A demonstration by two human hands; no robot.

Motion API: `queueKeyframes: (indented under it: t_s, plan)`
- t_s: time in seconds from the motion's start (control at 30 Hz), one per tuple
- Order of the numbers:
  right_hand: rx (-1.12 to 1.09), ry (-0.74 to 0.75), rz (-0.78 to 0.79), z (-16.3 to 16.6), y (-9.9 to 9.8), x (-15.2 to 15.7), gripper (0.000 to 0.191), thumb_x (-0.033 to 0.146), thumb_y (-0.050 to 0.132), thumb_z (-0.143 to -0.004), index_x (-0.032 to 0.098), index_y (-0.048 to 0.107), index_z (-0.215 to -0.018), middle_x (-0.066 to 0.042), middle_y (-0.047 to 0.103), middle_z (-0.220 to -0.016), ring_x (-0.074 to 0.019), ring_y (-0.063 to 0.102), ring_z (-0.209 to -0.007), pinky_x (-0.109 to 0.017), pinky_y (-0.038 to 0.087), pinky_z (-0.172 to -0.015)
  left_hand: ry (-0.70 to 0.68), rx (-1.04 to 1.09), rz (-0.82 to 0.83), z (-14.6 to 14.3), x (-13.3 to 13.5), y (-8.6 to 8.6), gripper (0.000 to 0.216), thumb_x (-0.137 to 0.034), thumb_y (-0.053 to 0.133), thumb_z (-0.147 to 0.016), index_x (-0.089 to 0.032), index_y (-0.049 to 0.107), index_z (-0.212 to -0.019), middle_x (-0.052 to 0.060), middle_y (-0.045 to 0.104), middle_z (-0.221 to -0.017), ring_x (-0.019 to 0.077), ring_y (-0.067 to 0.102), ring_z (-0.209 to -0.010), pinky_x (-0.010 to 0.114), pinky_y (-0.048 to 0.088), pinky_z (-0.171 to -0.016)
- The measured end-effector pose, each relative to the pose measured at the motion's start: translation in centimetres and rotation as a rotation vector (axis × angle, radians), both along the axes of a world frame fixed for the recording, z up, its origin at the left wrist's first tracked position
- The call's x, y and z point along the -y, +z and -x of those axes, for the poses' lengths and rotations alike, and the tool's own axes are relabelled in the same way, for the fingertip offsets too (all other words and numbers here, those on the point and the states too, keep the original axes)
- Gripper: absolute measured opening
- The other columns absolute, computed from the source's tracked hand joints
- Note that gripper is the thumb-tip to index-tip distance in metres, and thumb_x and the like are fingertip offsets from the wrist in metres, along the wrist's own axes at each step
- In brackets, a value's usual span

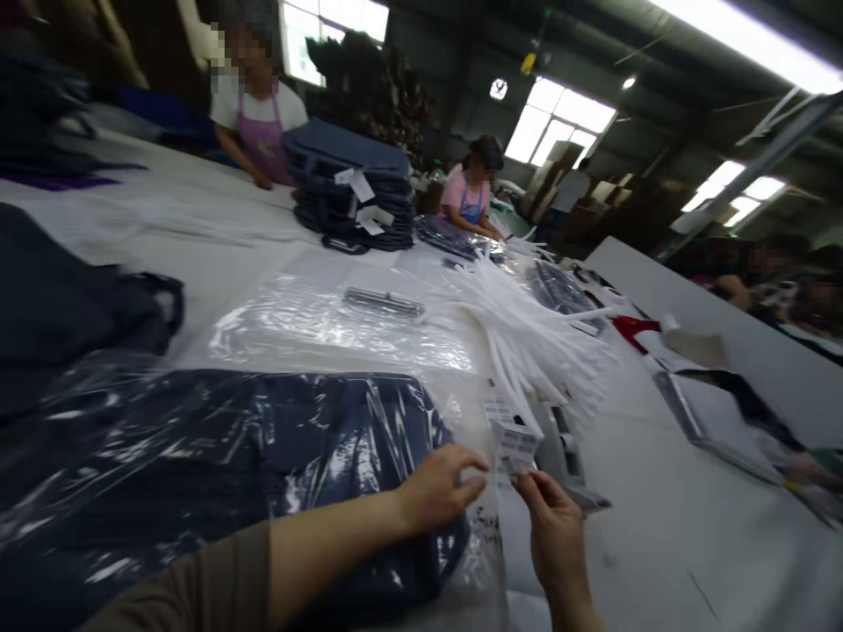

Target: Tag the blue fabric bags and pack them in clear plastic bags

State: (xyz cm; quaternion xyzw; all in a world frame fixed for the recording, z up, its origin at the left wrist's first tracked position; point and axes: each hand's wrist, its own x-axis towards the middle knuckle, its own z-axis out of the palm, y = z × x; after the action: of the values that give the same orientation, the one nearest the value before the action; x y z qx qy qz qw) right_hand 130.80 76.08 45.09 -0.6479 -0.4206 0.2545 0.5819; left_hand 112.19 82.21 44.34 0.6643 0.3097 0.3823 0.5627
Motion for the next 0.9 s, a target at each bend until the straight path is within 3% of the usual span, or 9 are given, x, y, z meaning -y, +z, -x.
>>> queueKeyframes:
  t_s: [0.07, 0.17, 0.23, 0.3, 0.43, 0.6, 0.9]
  plan:
    - [-0.168, 0.11, 0.102, 2.9, 0.4, -1.6, 0.042, 0.052, 0.081, -0.057, 0.016, 0.07, -0.075, -0.002, 0.066, -0.069, -0.0173, 0.061, -0.068, -0.029, 0.05, -0.066, -0.049, -0.043, -0.34, 4.8, 2.9, -0.6, 0.016, -0.022, 0.063, -0.078, -0.019, 0.07, -0.092, 0.005, 0.069, -0.102, 0.0199, 0.06, -0.098, 0.032, 0.044, -0.095]
    - [-0.293, 0.358, 0.231, 9.3, 1.3, -4.0, 0.04, 0.05, 0.083, -0.054, 0.016, 0.068, -0.068, 0.004, 0.055, -0.055, -0.0097, 0.051, -0.054, -0.027, 0.051, -0.064, 0.06, -0.223, -0.745, 12.0, 5.9, -2.5, 0.015, -0.017, 0.055, -0.086, -0.018, 0.066, -0.095, 0.005, 0.068, -0.1, 0.0183, 0.059, -0.095, 0.031, 0.048, -0.087]
    - [-0.313, 0.521, 0.314, 14.0, 1.5, -5.7, 0.038, 0.049, 0.083, -0.055, 0.016, 0.067, -0.067, 0.006, 0.05, -0.054, -0.0065, 0.043, -0.05, -0.026, 0.051, -0.062, 0.2, -0.342, -0.808, 16.6, 6.4, -3.8, 0.016, -0.014, 0.051, -0.089, -0.018, 0.065, -0.097, 0.004, 0.068, -0.101, 0.0179, 0.057, -0.099, 0.03, 0.047, -0.089]
    - [-0.303, 0.648, 0.397, 18.6, 1.2, -7.4, 0.039, 0.05, 0.081, -0.055, 0.016, 0.066, -0.067, 0.005, 0.054, -0.06, -0.0072, 0.046, -0.054, -0.025, 0.05, -0.059, 0.33, -0.481, -0.842, 20.8, 6.0, -4.8, 0.019, -0.014, 0.05, -0.091, -0.019, 0.064, -0.103, 0.004, 0.067, -0.105, 0.0194, 0.055, -0.104, 0.033, 0.045, -0.093]
    - [-0.251, 0.802, 0.541, 25.8, -0.9, -10.5, 0.037, 0.046, 0.08, -0.053, 0.016, 0.065, -0.066, 0.001, 0.057, -0.067, -0.0113, 0.053, -0.063, -0.025, 0.051, -0.056, 0.498, -0.79, -0.859, 27.1, 4.4, -6.4, 0.024, -0.023, 0.055, -0.091, -0.022, 0.063, -0.113, 0.004, 0.063, -0.12, 0.0255, 0.051, -0.117, 0.043, 0.039, -0.101]
    - [-0.149, 0.829, 0.681, 29.9, -3.6, -12.4, 0.02, 0.03, 0.077, -0.06, 0.015, 0.064, -0.062, 0.001, 0.054, -0.063, -0.0116, 0.051, -0.061, -0.025, 0.051, -0.05, 0.509, -0.907, -0.869, 30.4, 3.5, -7.8, 0.024, -0.033, 0.06, -0.089, -0.022, 0.066, -0.11, 0.003, 0.063, -0.122, 0.0261, 0.05, -0.118, 0.043, 0.036, -0.103]
    - [-0.046, 0.772, 0.798, 30.4, -4.9, -13.3, 0.009, 0.021, 0.071, -0.071, 0.015, 0.065, -0.068, 0.002, 0.054, -0.063, -0.0098, 0.052, -0.057, -0.02, 0.05, -0.046, 0.473, -0.853, -0.9, 31.5, 2.4, -8.7, 0.023, -0.036, 0.057, -0.091, -0.022, 0.065, -0.107, 0.003, 0.063, -0.121, 0.0255, 0.05, -0.117, 0.043, 0.033, -0.104]
